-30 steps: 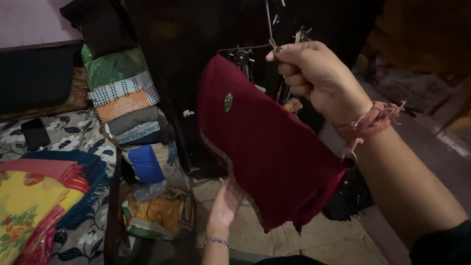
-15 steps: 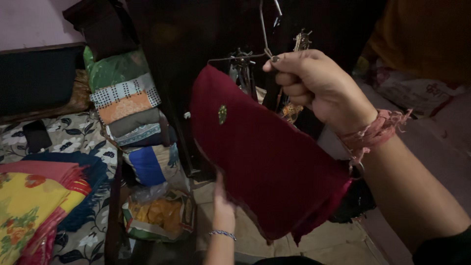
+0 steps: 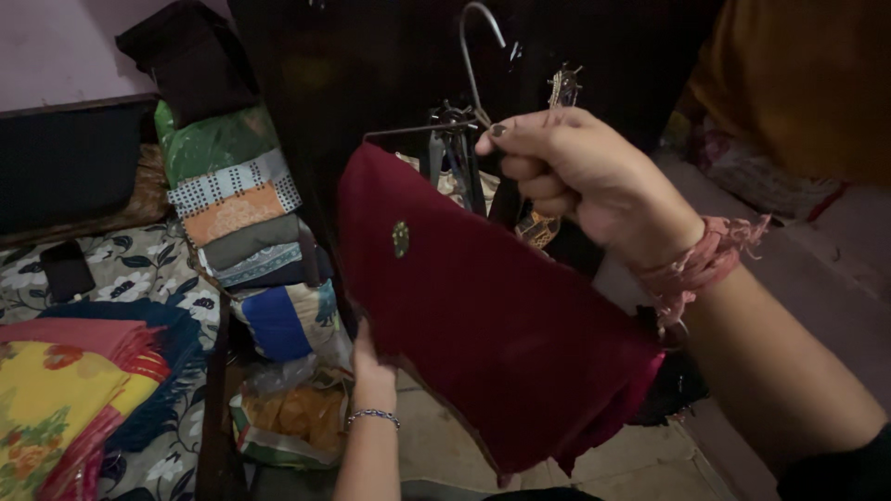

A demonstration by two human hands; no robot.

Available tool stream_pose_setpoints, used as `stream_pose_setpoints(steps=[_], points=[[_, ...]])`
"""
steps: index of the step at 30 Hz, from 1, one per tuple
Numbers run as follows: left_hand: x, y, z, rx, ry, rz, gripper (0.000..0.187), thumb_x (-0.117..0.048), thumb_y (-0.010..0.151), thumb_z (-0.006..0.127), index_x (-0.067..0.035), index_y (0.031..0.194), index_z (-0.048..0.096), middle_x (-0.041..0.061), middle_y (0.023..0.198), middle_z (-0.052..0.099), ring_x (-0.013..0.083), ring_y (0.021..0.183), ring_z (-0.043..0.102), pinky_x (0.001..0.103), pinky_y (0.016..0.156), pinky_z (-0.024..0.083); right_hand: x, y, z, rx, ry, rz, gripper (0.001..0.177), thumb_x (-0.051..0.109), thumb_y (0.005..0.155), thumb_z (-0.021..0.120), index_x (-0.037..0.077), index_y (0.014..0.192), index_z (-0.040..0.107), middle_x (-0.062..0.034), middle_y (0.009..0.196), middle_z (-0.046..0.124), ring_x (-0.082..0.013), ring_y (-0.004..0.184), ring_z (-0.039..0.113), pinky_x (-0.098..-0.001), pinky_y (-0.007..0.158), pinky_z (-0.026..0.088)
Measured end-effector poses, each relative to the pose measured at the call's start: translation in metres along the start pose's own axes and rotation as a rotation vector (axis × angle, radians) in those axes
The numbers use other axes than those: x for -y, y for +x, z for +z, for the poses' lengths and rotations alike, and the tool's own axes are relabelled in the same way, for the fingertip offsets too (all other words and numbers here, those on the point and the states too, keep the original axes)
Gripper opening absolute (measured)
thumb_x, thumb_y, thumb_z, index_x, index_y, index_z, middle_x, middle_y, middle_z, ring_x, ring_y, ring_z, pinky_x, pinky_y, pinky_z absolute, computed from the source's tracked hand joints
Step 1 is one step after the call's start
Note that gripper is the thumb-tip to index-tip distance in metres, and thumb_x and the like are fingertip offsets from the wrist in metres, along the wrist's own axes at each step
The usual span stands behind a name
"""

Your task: The person picks up a maroon garment from a bed, places it on a metal hanger, and hangs it inside a wardrobe. The person then picks up a yellow floral garment, places it on a hanger, and prepares to hang it.

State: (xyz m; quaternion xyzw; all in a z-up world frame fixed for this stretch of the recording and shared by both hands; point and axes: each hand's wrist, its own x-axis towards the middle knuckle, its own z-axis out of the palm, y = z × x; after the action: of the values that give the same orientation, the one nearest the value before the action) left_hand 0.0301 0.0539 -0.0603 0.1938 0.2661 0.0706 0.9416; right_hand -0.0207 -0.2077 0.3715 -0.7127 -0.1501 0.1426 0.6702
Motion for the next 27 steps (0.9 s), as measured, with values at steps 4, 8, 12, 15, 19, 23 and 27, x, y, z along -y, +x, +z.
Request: stream_pose_setpoints(steps=[4, 8, 12, 15, 19, 23, 27], points=[[-0.035, -0.009, 0.014, 0.017, 0.025, 0.027, 0.064, -0.056, 0.098, 0.048, -0.012, 0.144, 0.054, 0.012, 0.146, 0.057, 0.0327, 0.133, 0.051, 0.054, 0.110, 0.038, 0.000, -0.001, 0.007, 0.012, -0.032, -0.011, 0.021, 0.017, 0.102, 0.054, 0.006, 0.094, 0.070, 0.0096, 0.052, 0.038, -0.0027, 0.040, 0.024, -0.0223, 0.035, 0.019], [-0.071, 0.025, 0.015, 0.236, -0.006, 0.177, 0.051, -0.039, 0.098, 0.062, -0.008, 0.138, 0.060, 0.012, 0.139, 0.067, 0.0302, 0.126, 0.063, 0.046, 0.107, 0.051, 0.001, -0.002, 0.009, 0.023, -0.023, -0.018, 0.023, 0.018, 0.102, 0.054, 0.006, 0.094, 0.071, 0.0094, 0.052, 0.038, -0.0028, 0.040, 0.025, -0.0225, 0.034, 0.019], [-0.077, 0.073, -0.026, -0.126, -0.074, 0.241, 0.042, -0.020, 0.095, 0.073, 0.000, 0.131, 0.067, 0.013, 0.122, 0.075, 0.0318, 0.104, 0.074, 0.047, 0.090, 0.065, 0.002, -0.001, 0.014, 0.019, -0.041, -0.034, 0.021, 0.017, 0.101, 0.055, 0.006, 0.095, 0.072, 0.0090, 0.051, 0.038, -0.0034, 0.039, 0.024, -0.0226, 0.033, 0.018], [-0.082, 0.097, -0.051, -0.352, 0.031, 0.283, 0.043, -0.019, 0.094, 0.080, 0.006, 0.126, 0.069, 0.010, 0.115, 0.076, 0.0258, 0.093, 0.074, 0.041, 0.080, 0.065, 0.002, -0.001, 0.018, 0.048, -0.039, -0.015, 0.022, 0.017, 0.102, 0.055, 0.005, 0.094, 0.072, 0.0088, 0.052, 0.039, -0.0031, 0.040, 0.025, -0.0224, 0.034, 0.020], [-0.096, 0.079, -0.030, -0.410, 0.181, 0.445, 0.051, -0.028, 0.095, 0.074, 0.003, 0.133, 0.059, 0.016, 0.119, 0.068, 0.0269, 0.098, 0.068, 0.039, 0.080, 0.056, 0.000, 0.000, 0.025, 0.064, -0.040, 0.003, 0.023, 0.018, 0.102, 0.054, 0.005, 0.093, 0.071, 0.0088, 0.052, 0.039, -0.0029, 0.040, 0.025, -0.0224, 0.034, 0.020], [-0.099, -0.011, 0.054, -0.195, 0.512, 1.053, 0.061, -0.031, 0.096, 0.071, 0.000, 0.142, 0.045, 0.016, 0.143, 0.051, 0.0219, 0.116, 0.062, 0.038, 0.090, 0.058, -0.001, 0.004, 0.033, 0.050, -0.044, 0.025, 0.024, 0.017, 0.102, 0.053, 0.006, 0.093, 0.072, 0.0083, 0.052, 0.041, -0.0030, 0.040, 0.026, -0.0227, 0.034, 0.020], [-0.089, -0.127, 0.146, 0.046, 1.317, 1.782, 0.052, -0.039, 0.110, 0.057, -0.010, 0.152, 0.051, 0.015, 0.160, 0.052, 0.0384, 0.147, 0.051, 0.053, 0.124, 0.034, -0.001, 0.008, 0.042, 0.059, -0.051, 0.033, 0.023, 0.017, 0.103, 0.053, 0.006, 0.092, 0.071, 0.0087, 0.053, 0.041, -0.0027, 0.040, 0.026, -0.0227, 0.034, 0.019]])
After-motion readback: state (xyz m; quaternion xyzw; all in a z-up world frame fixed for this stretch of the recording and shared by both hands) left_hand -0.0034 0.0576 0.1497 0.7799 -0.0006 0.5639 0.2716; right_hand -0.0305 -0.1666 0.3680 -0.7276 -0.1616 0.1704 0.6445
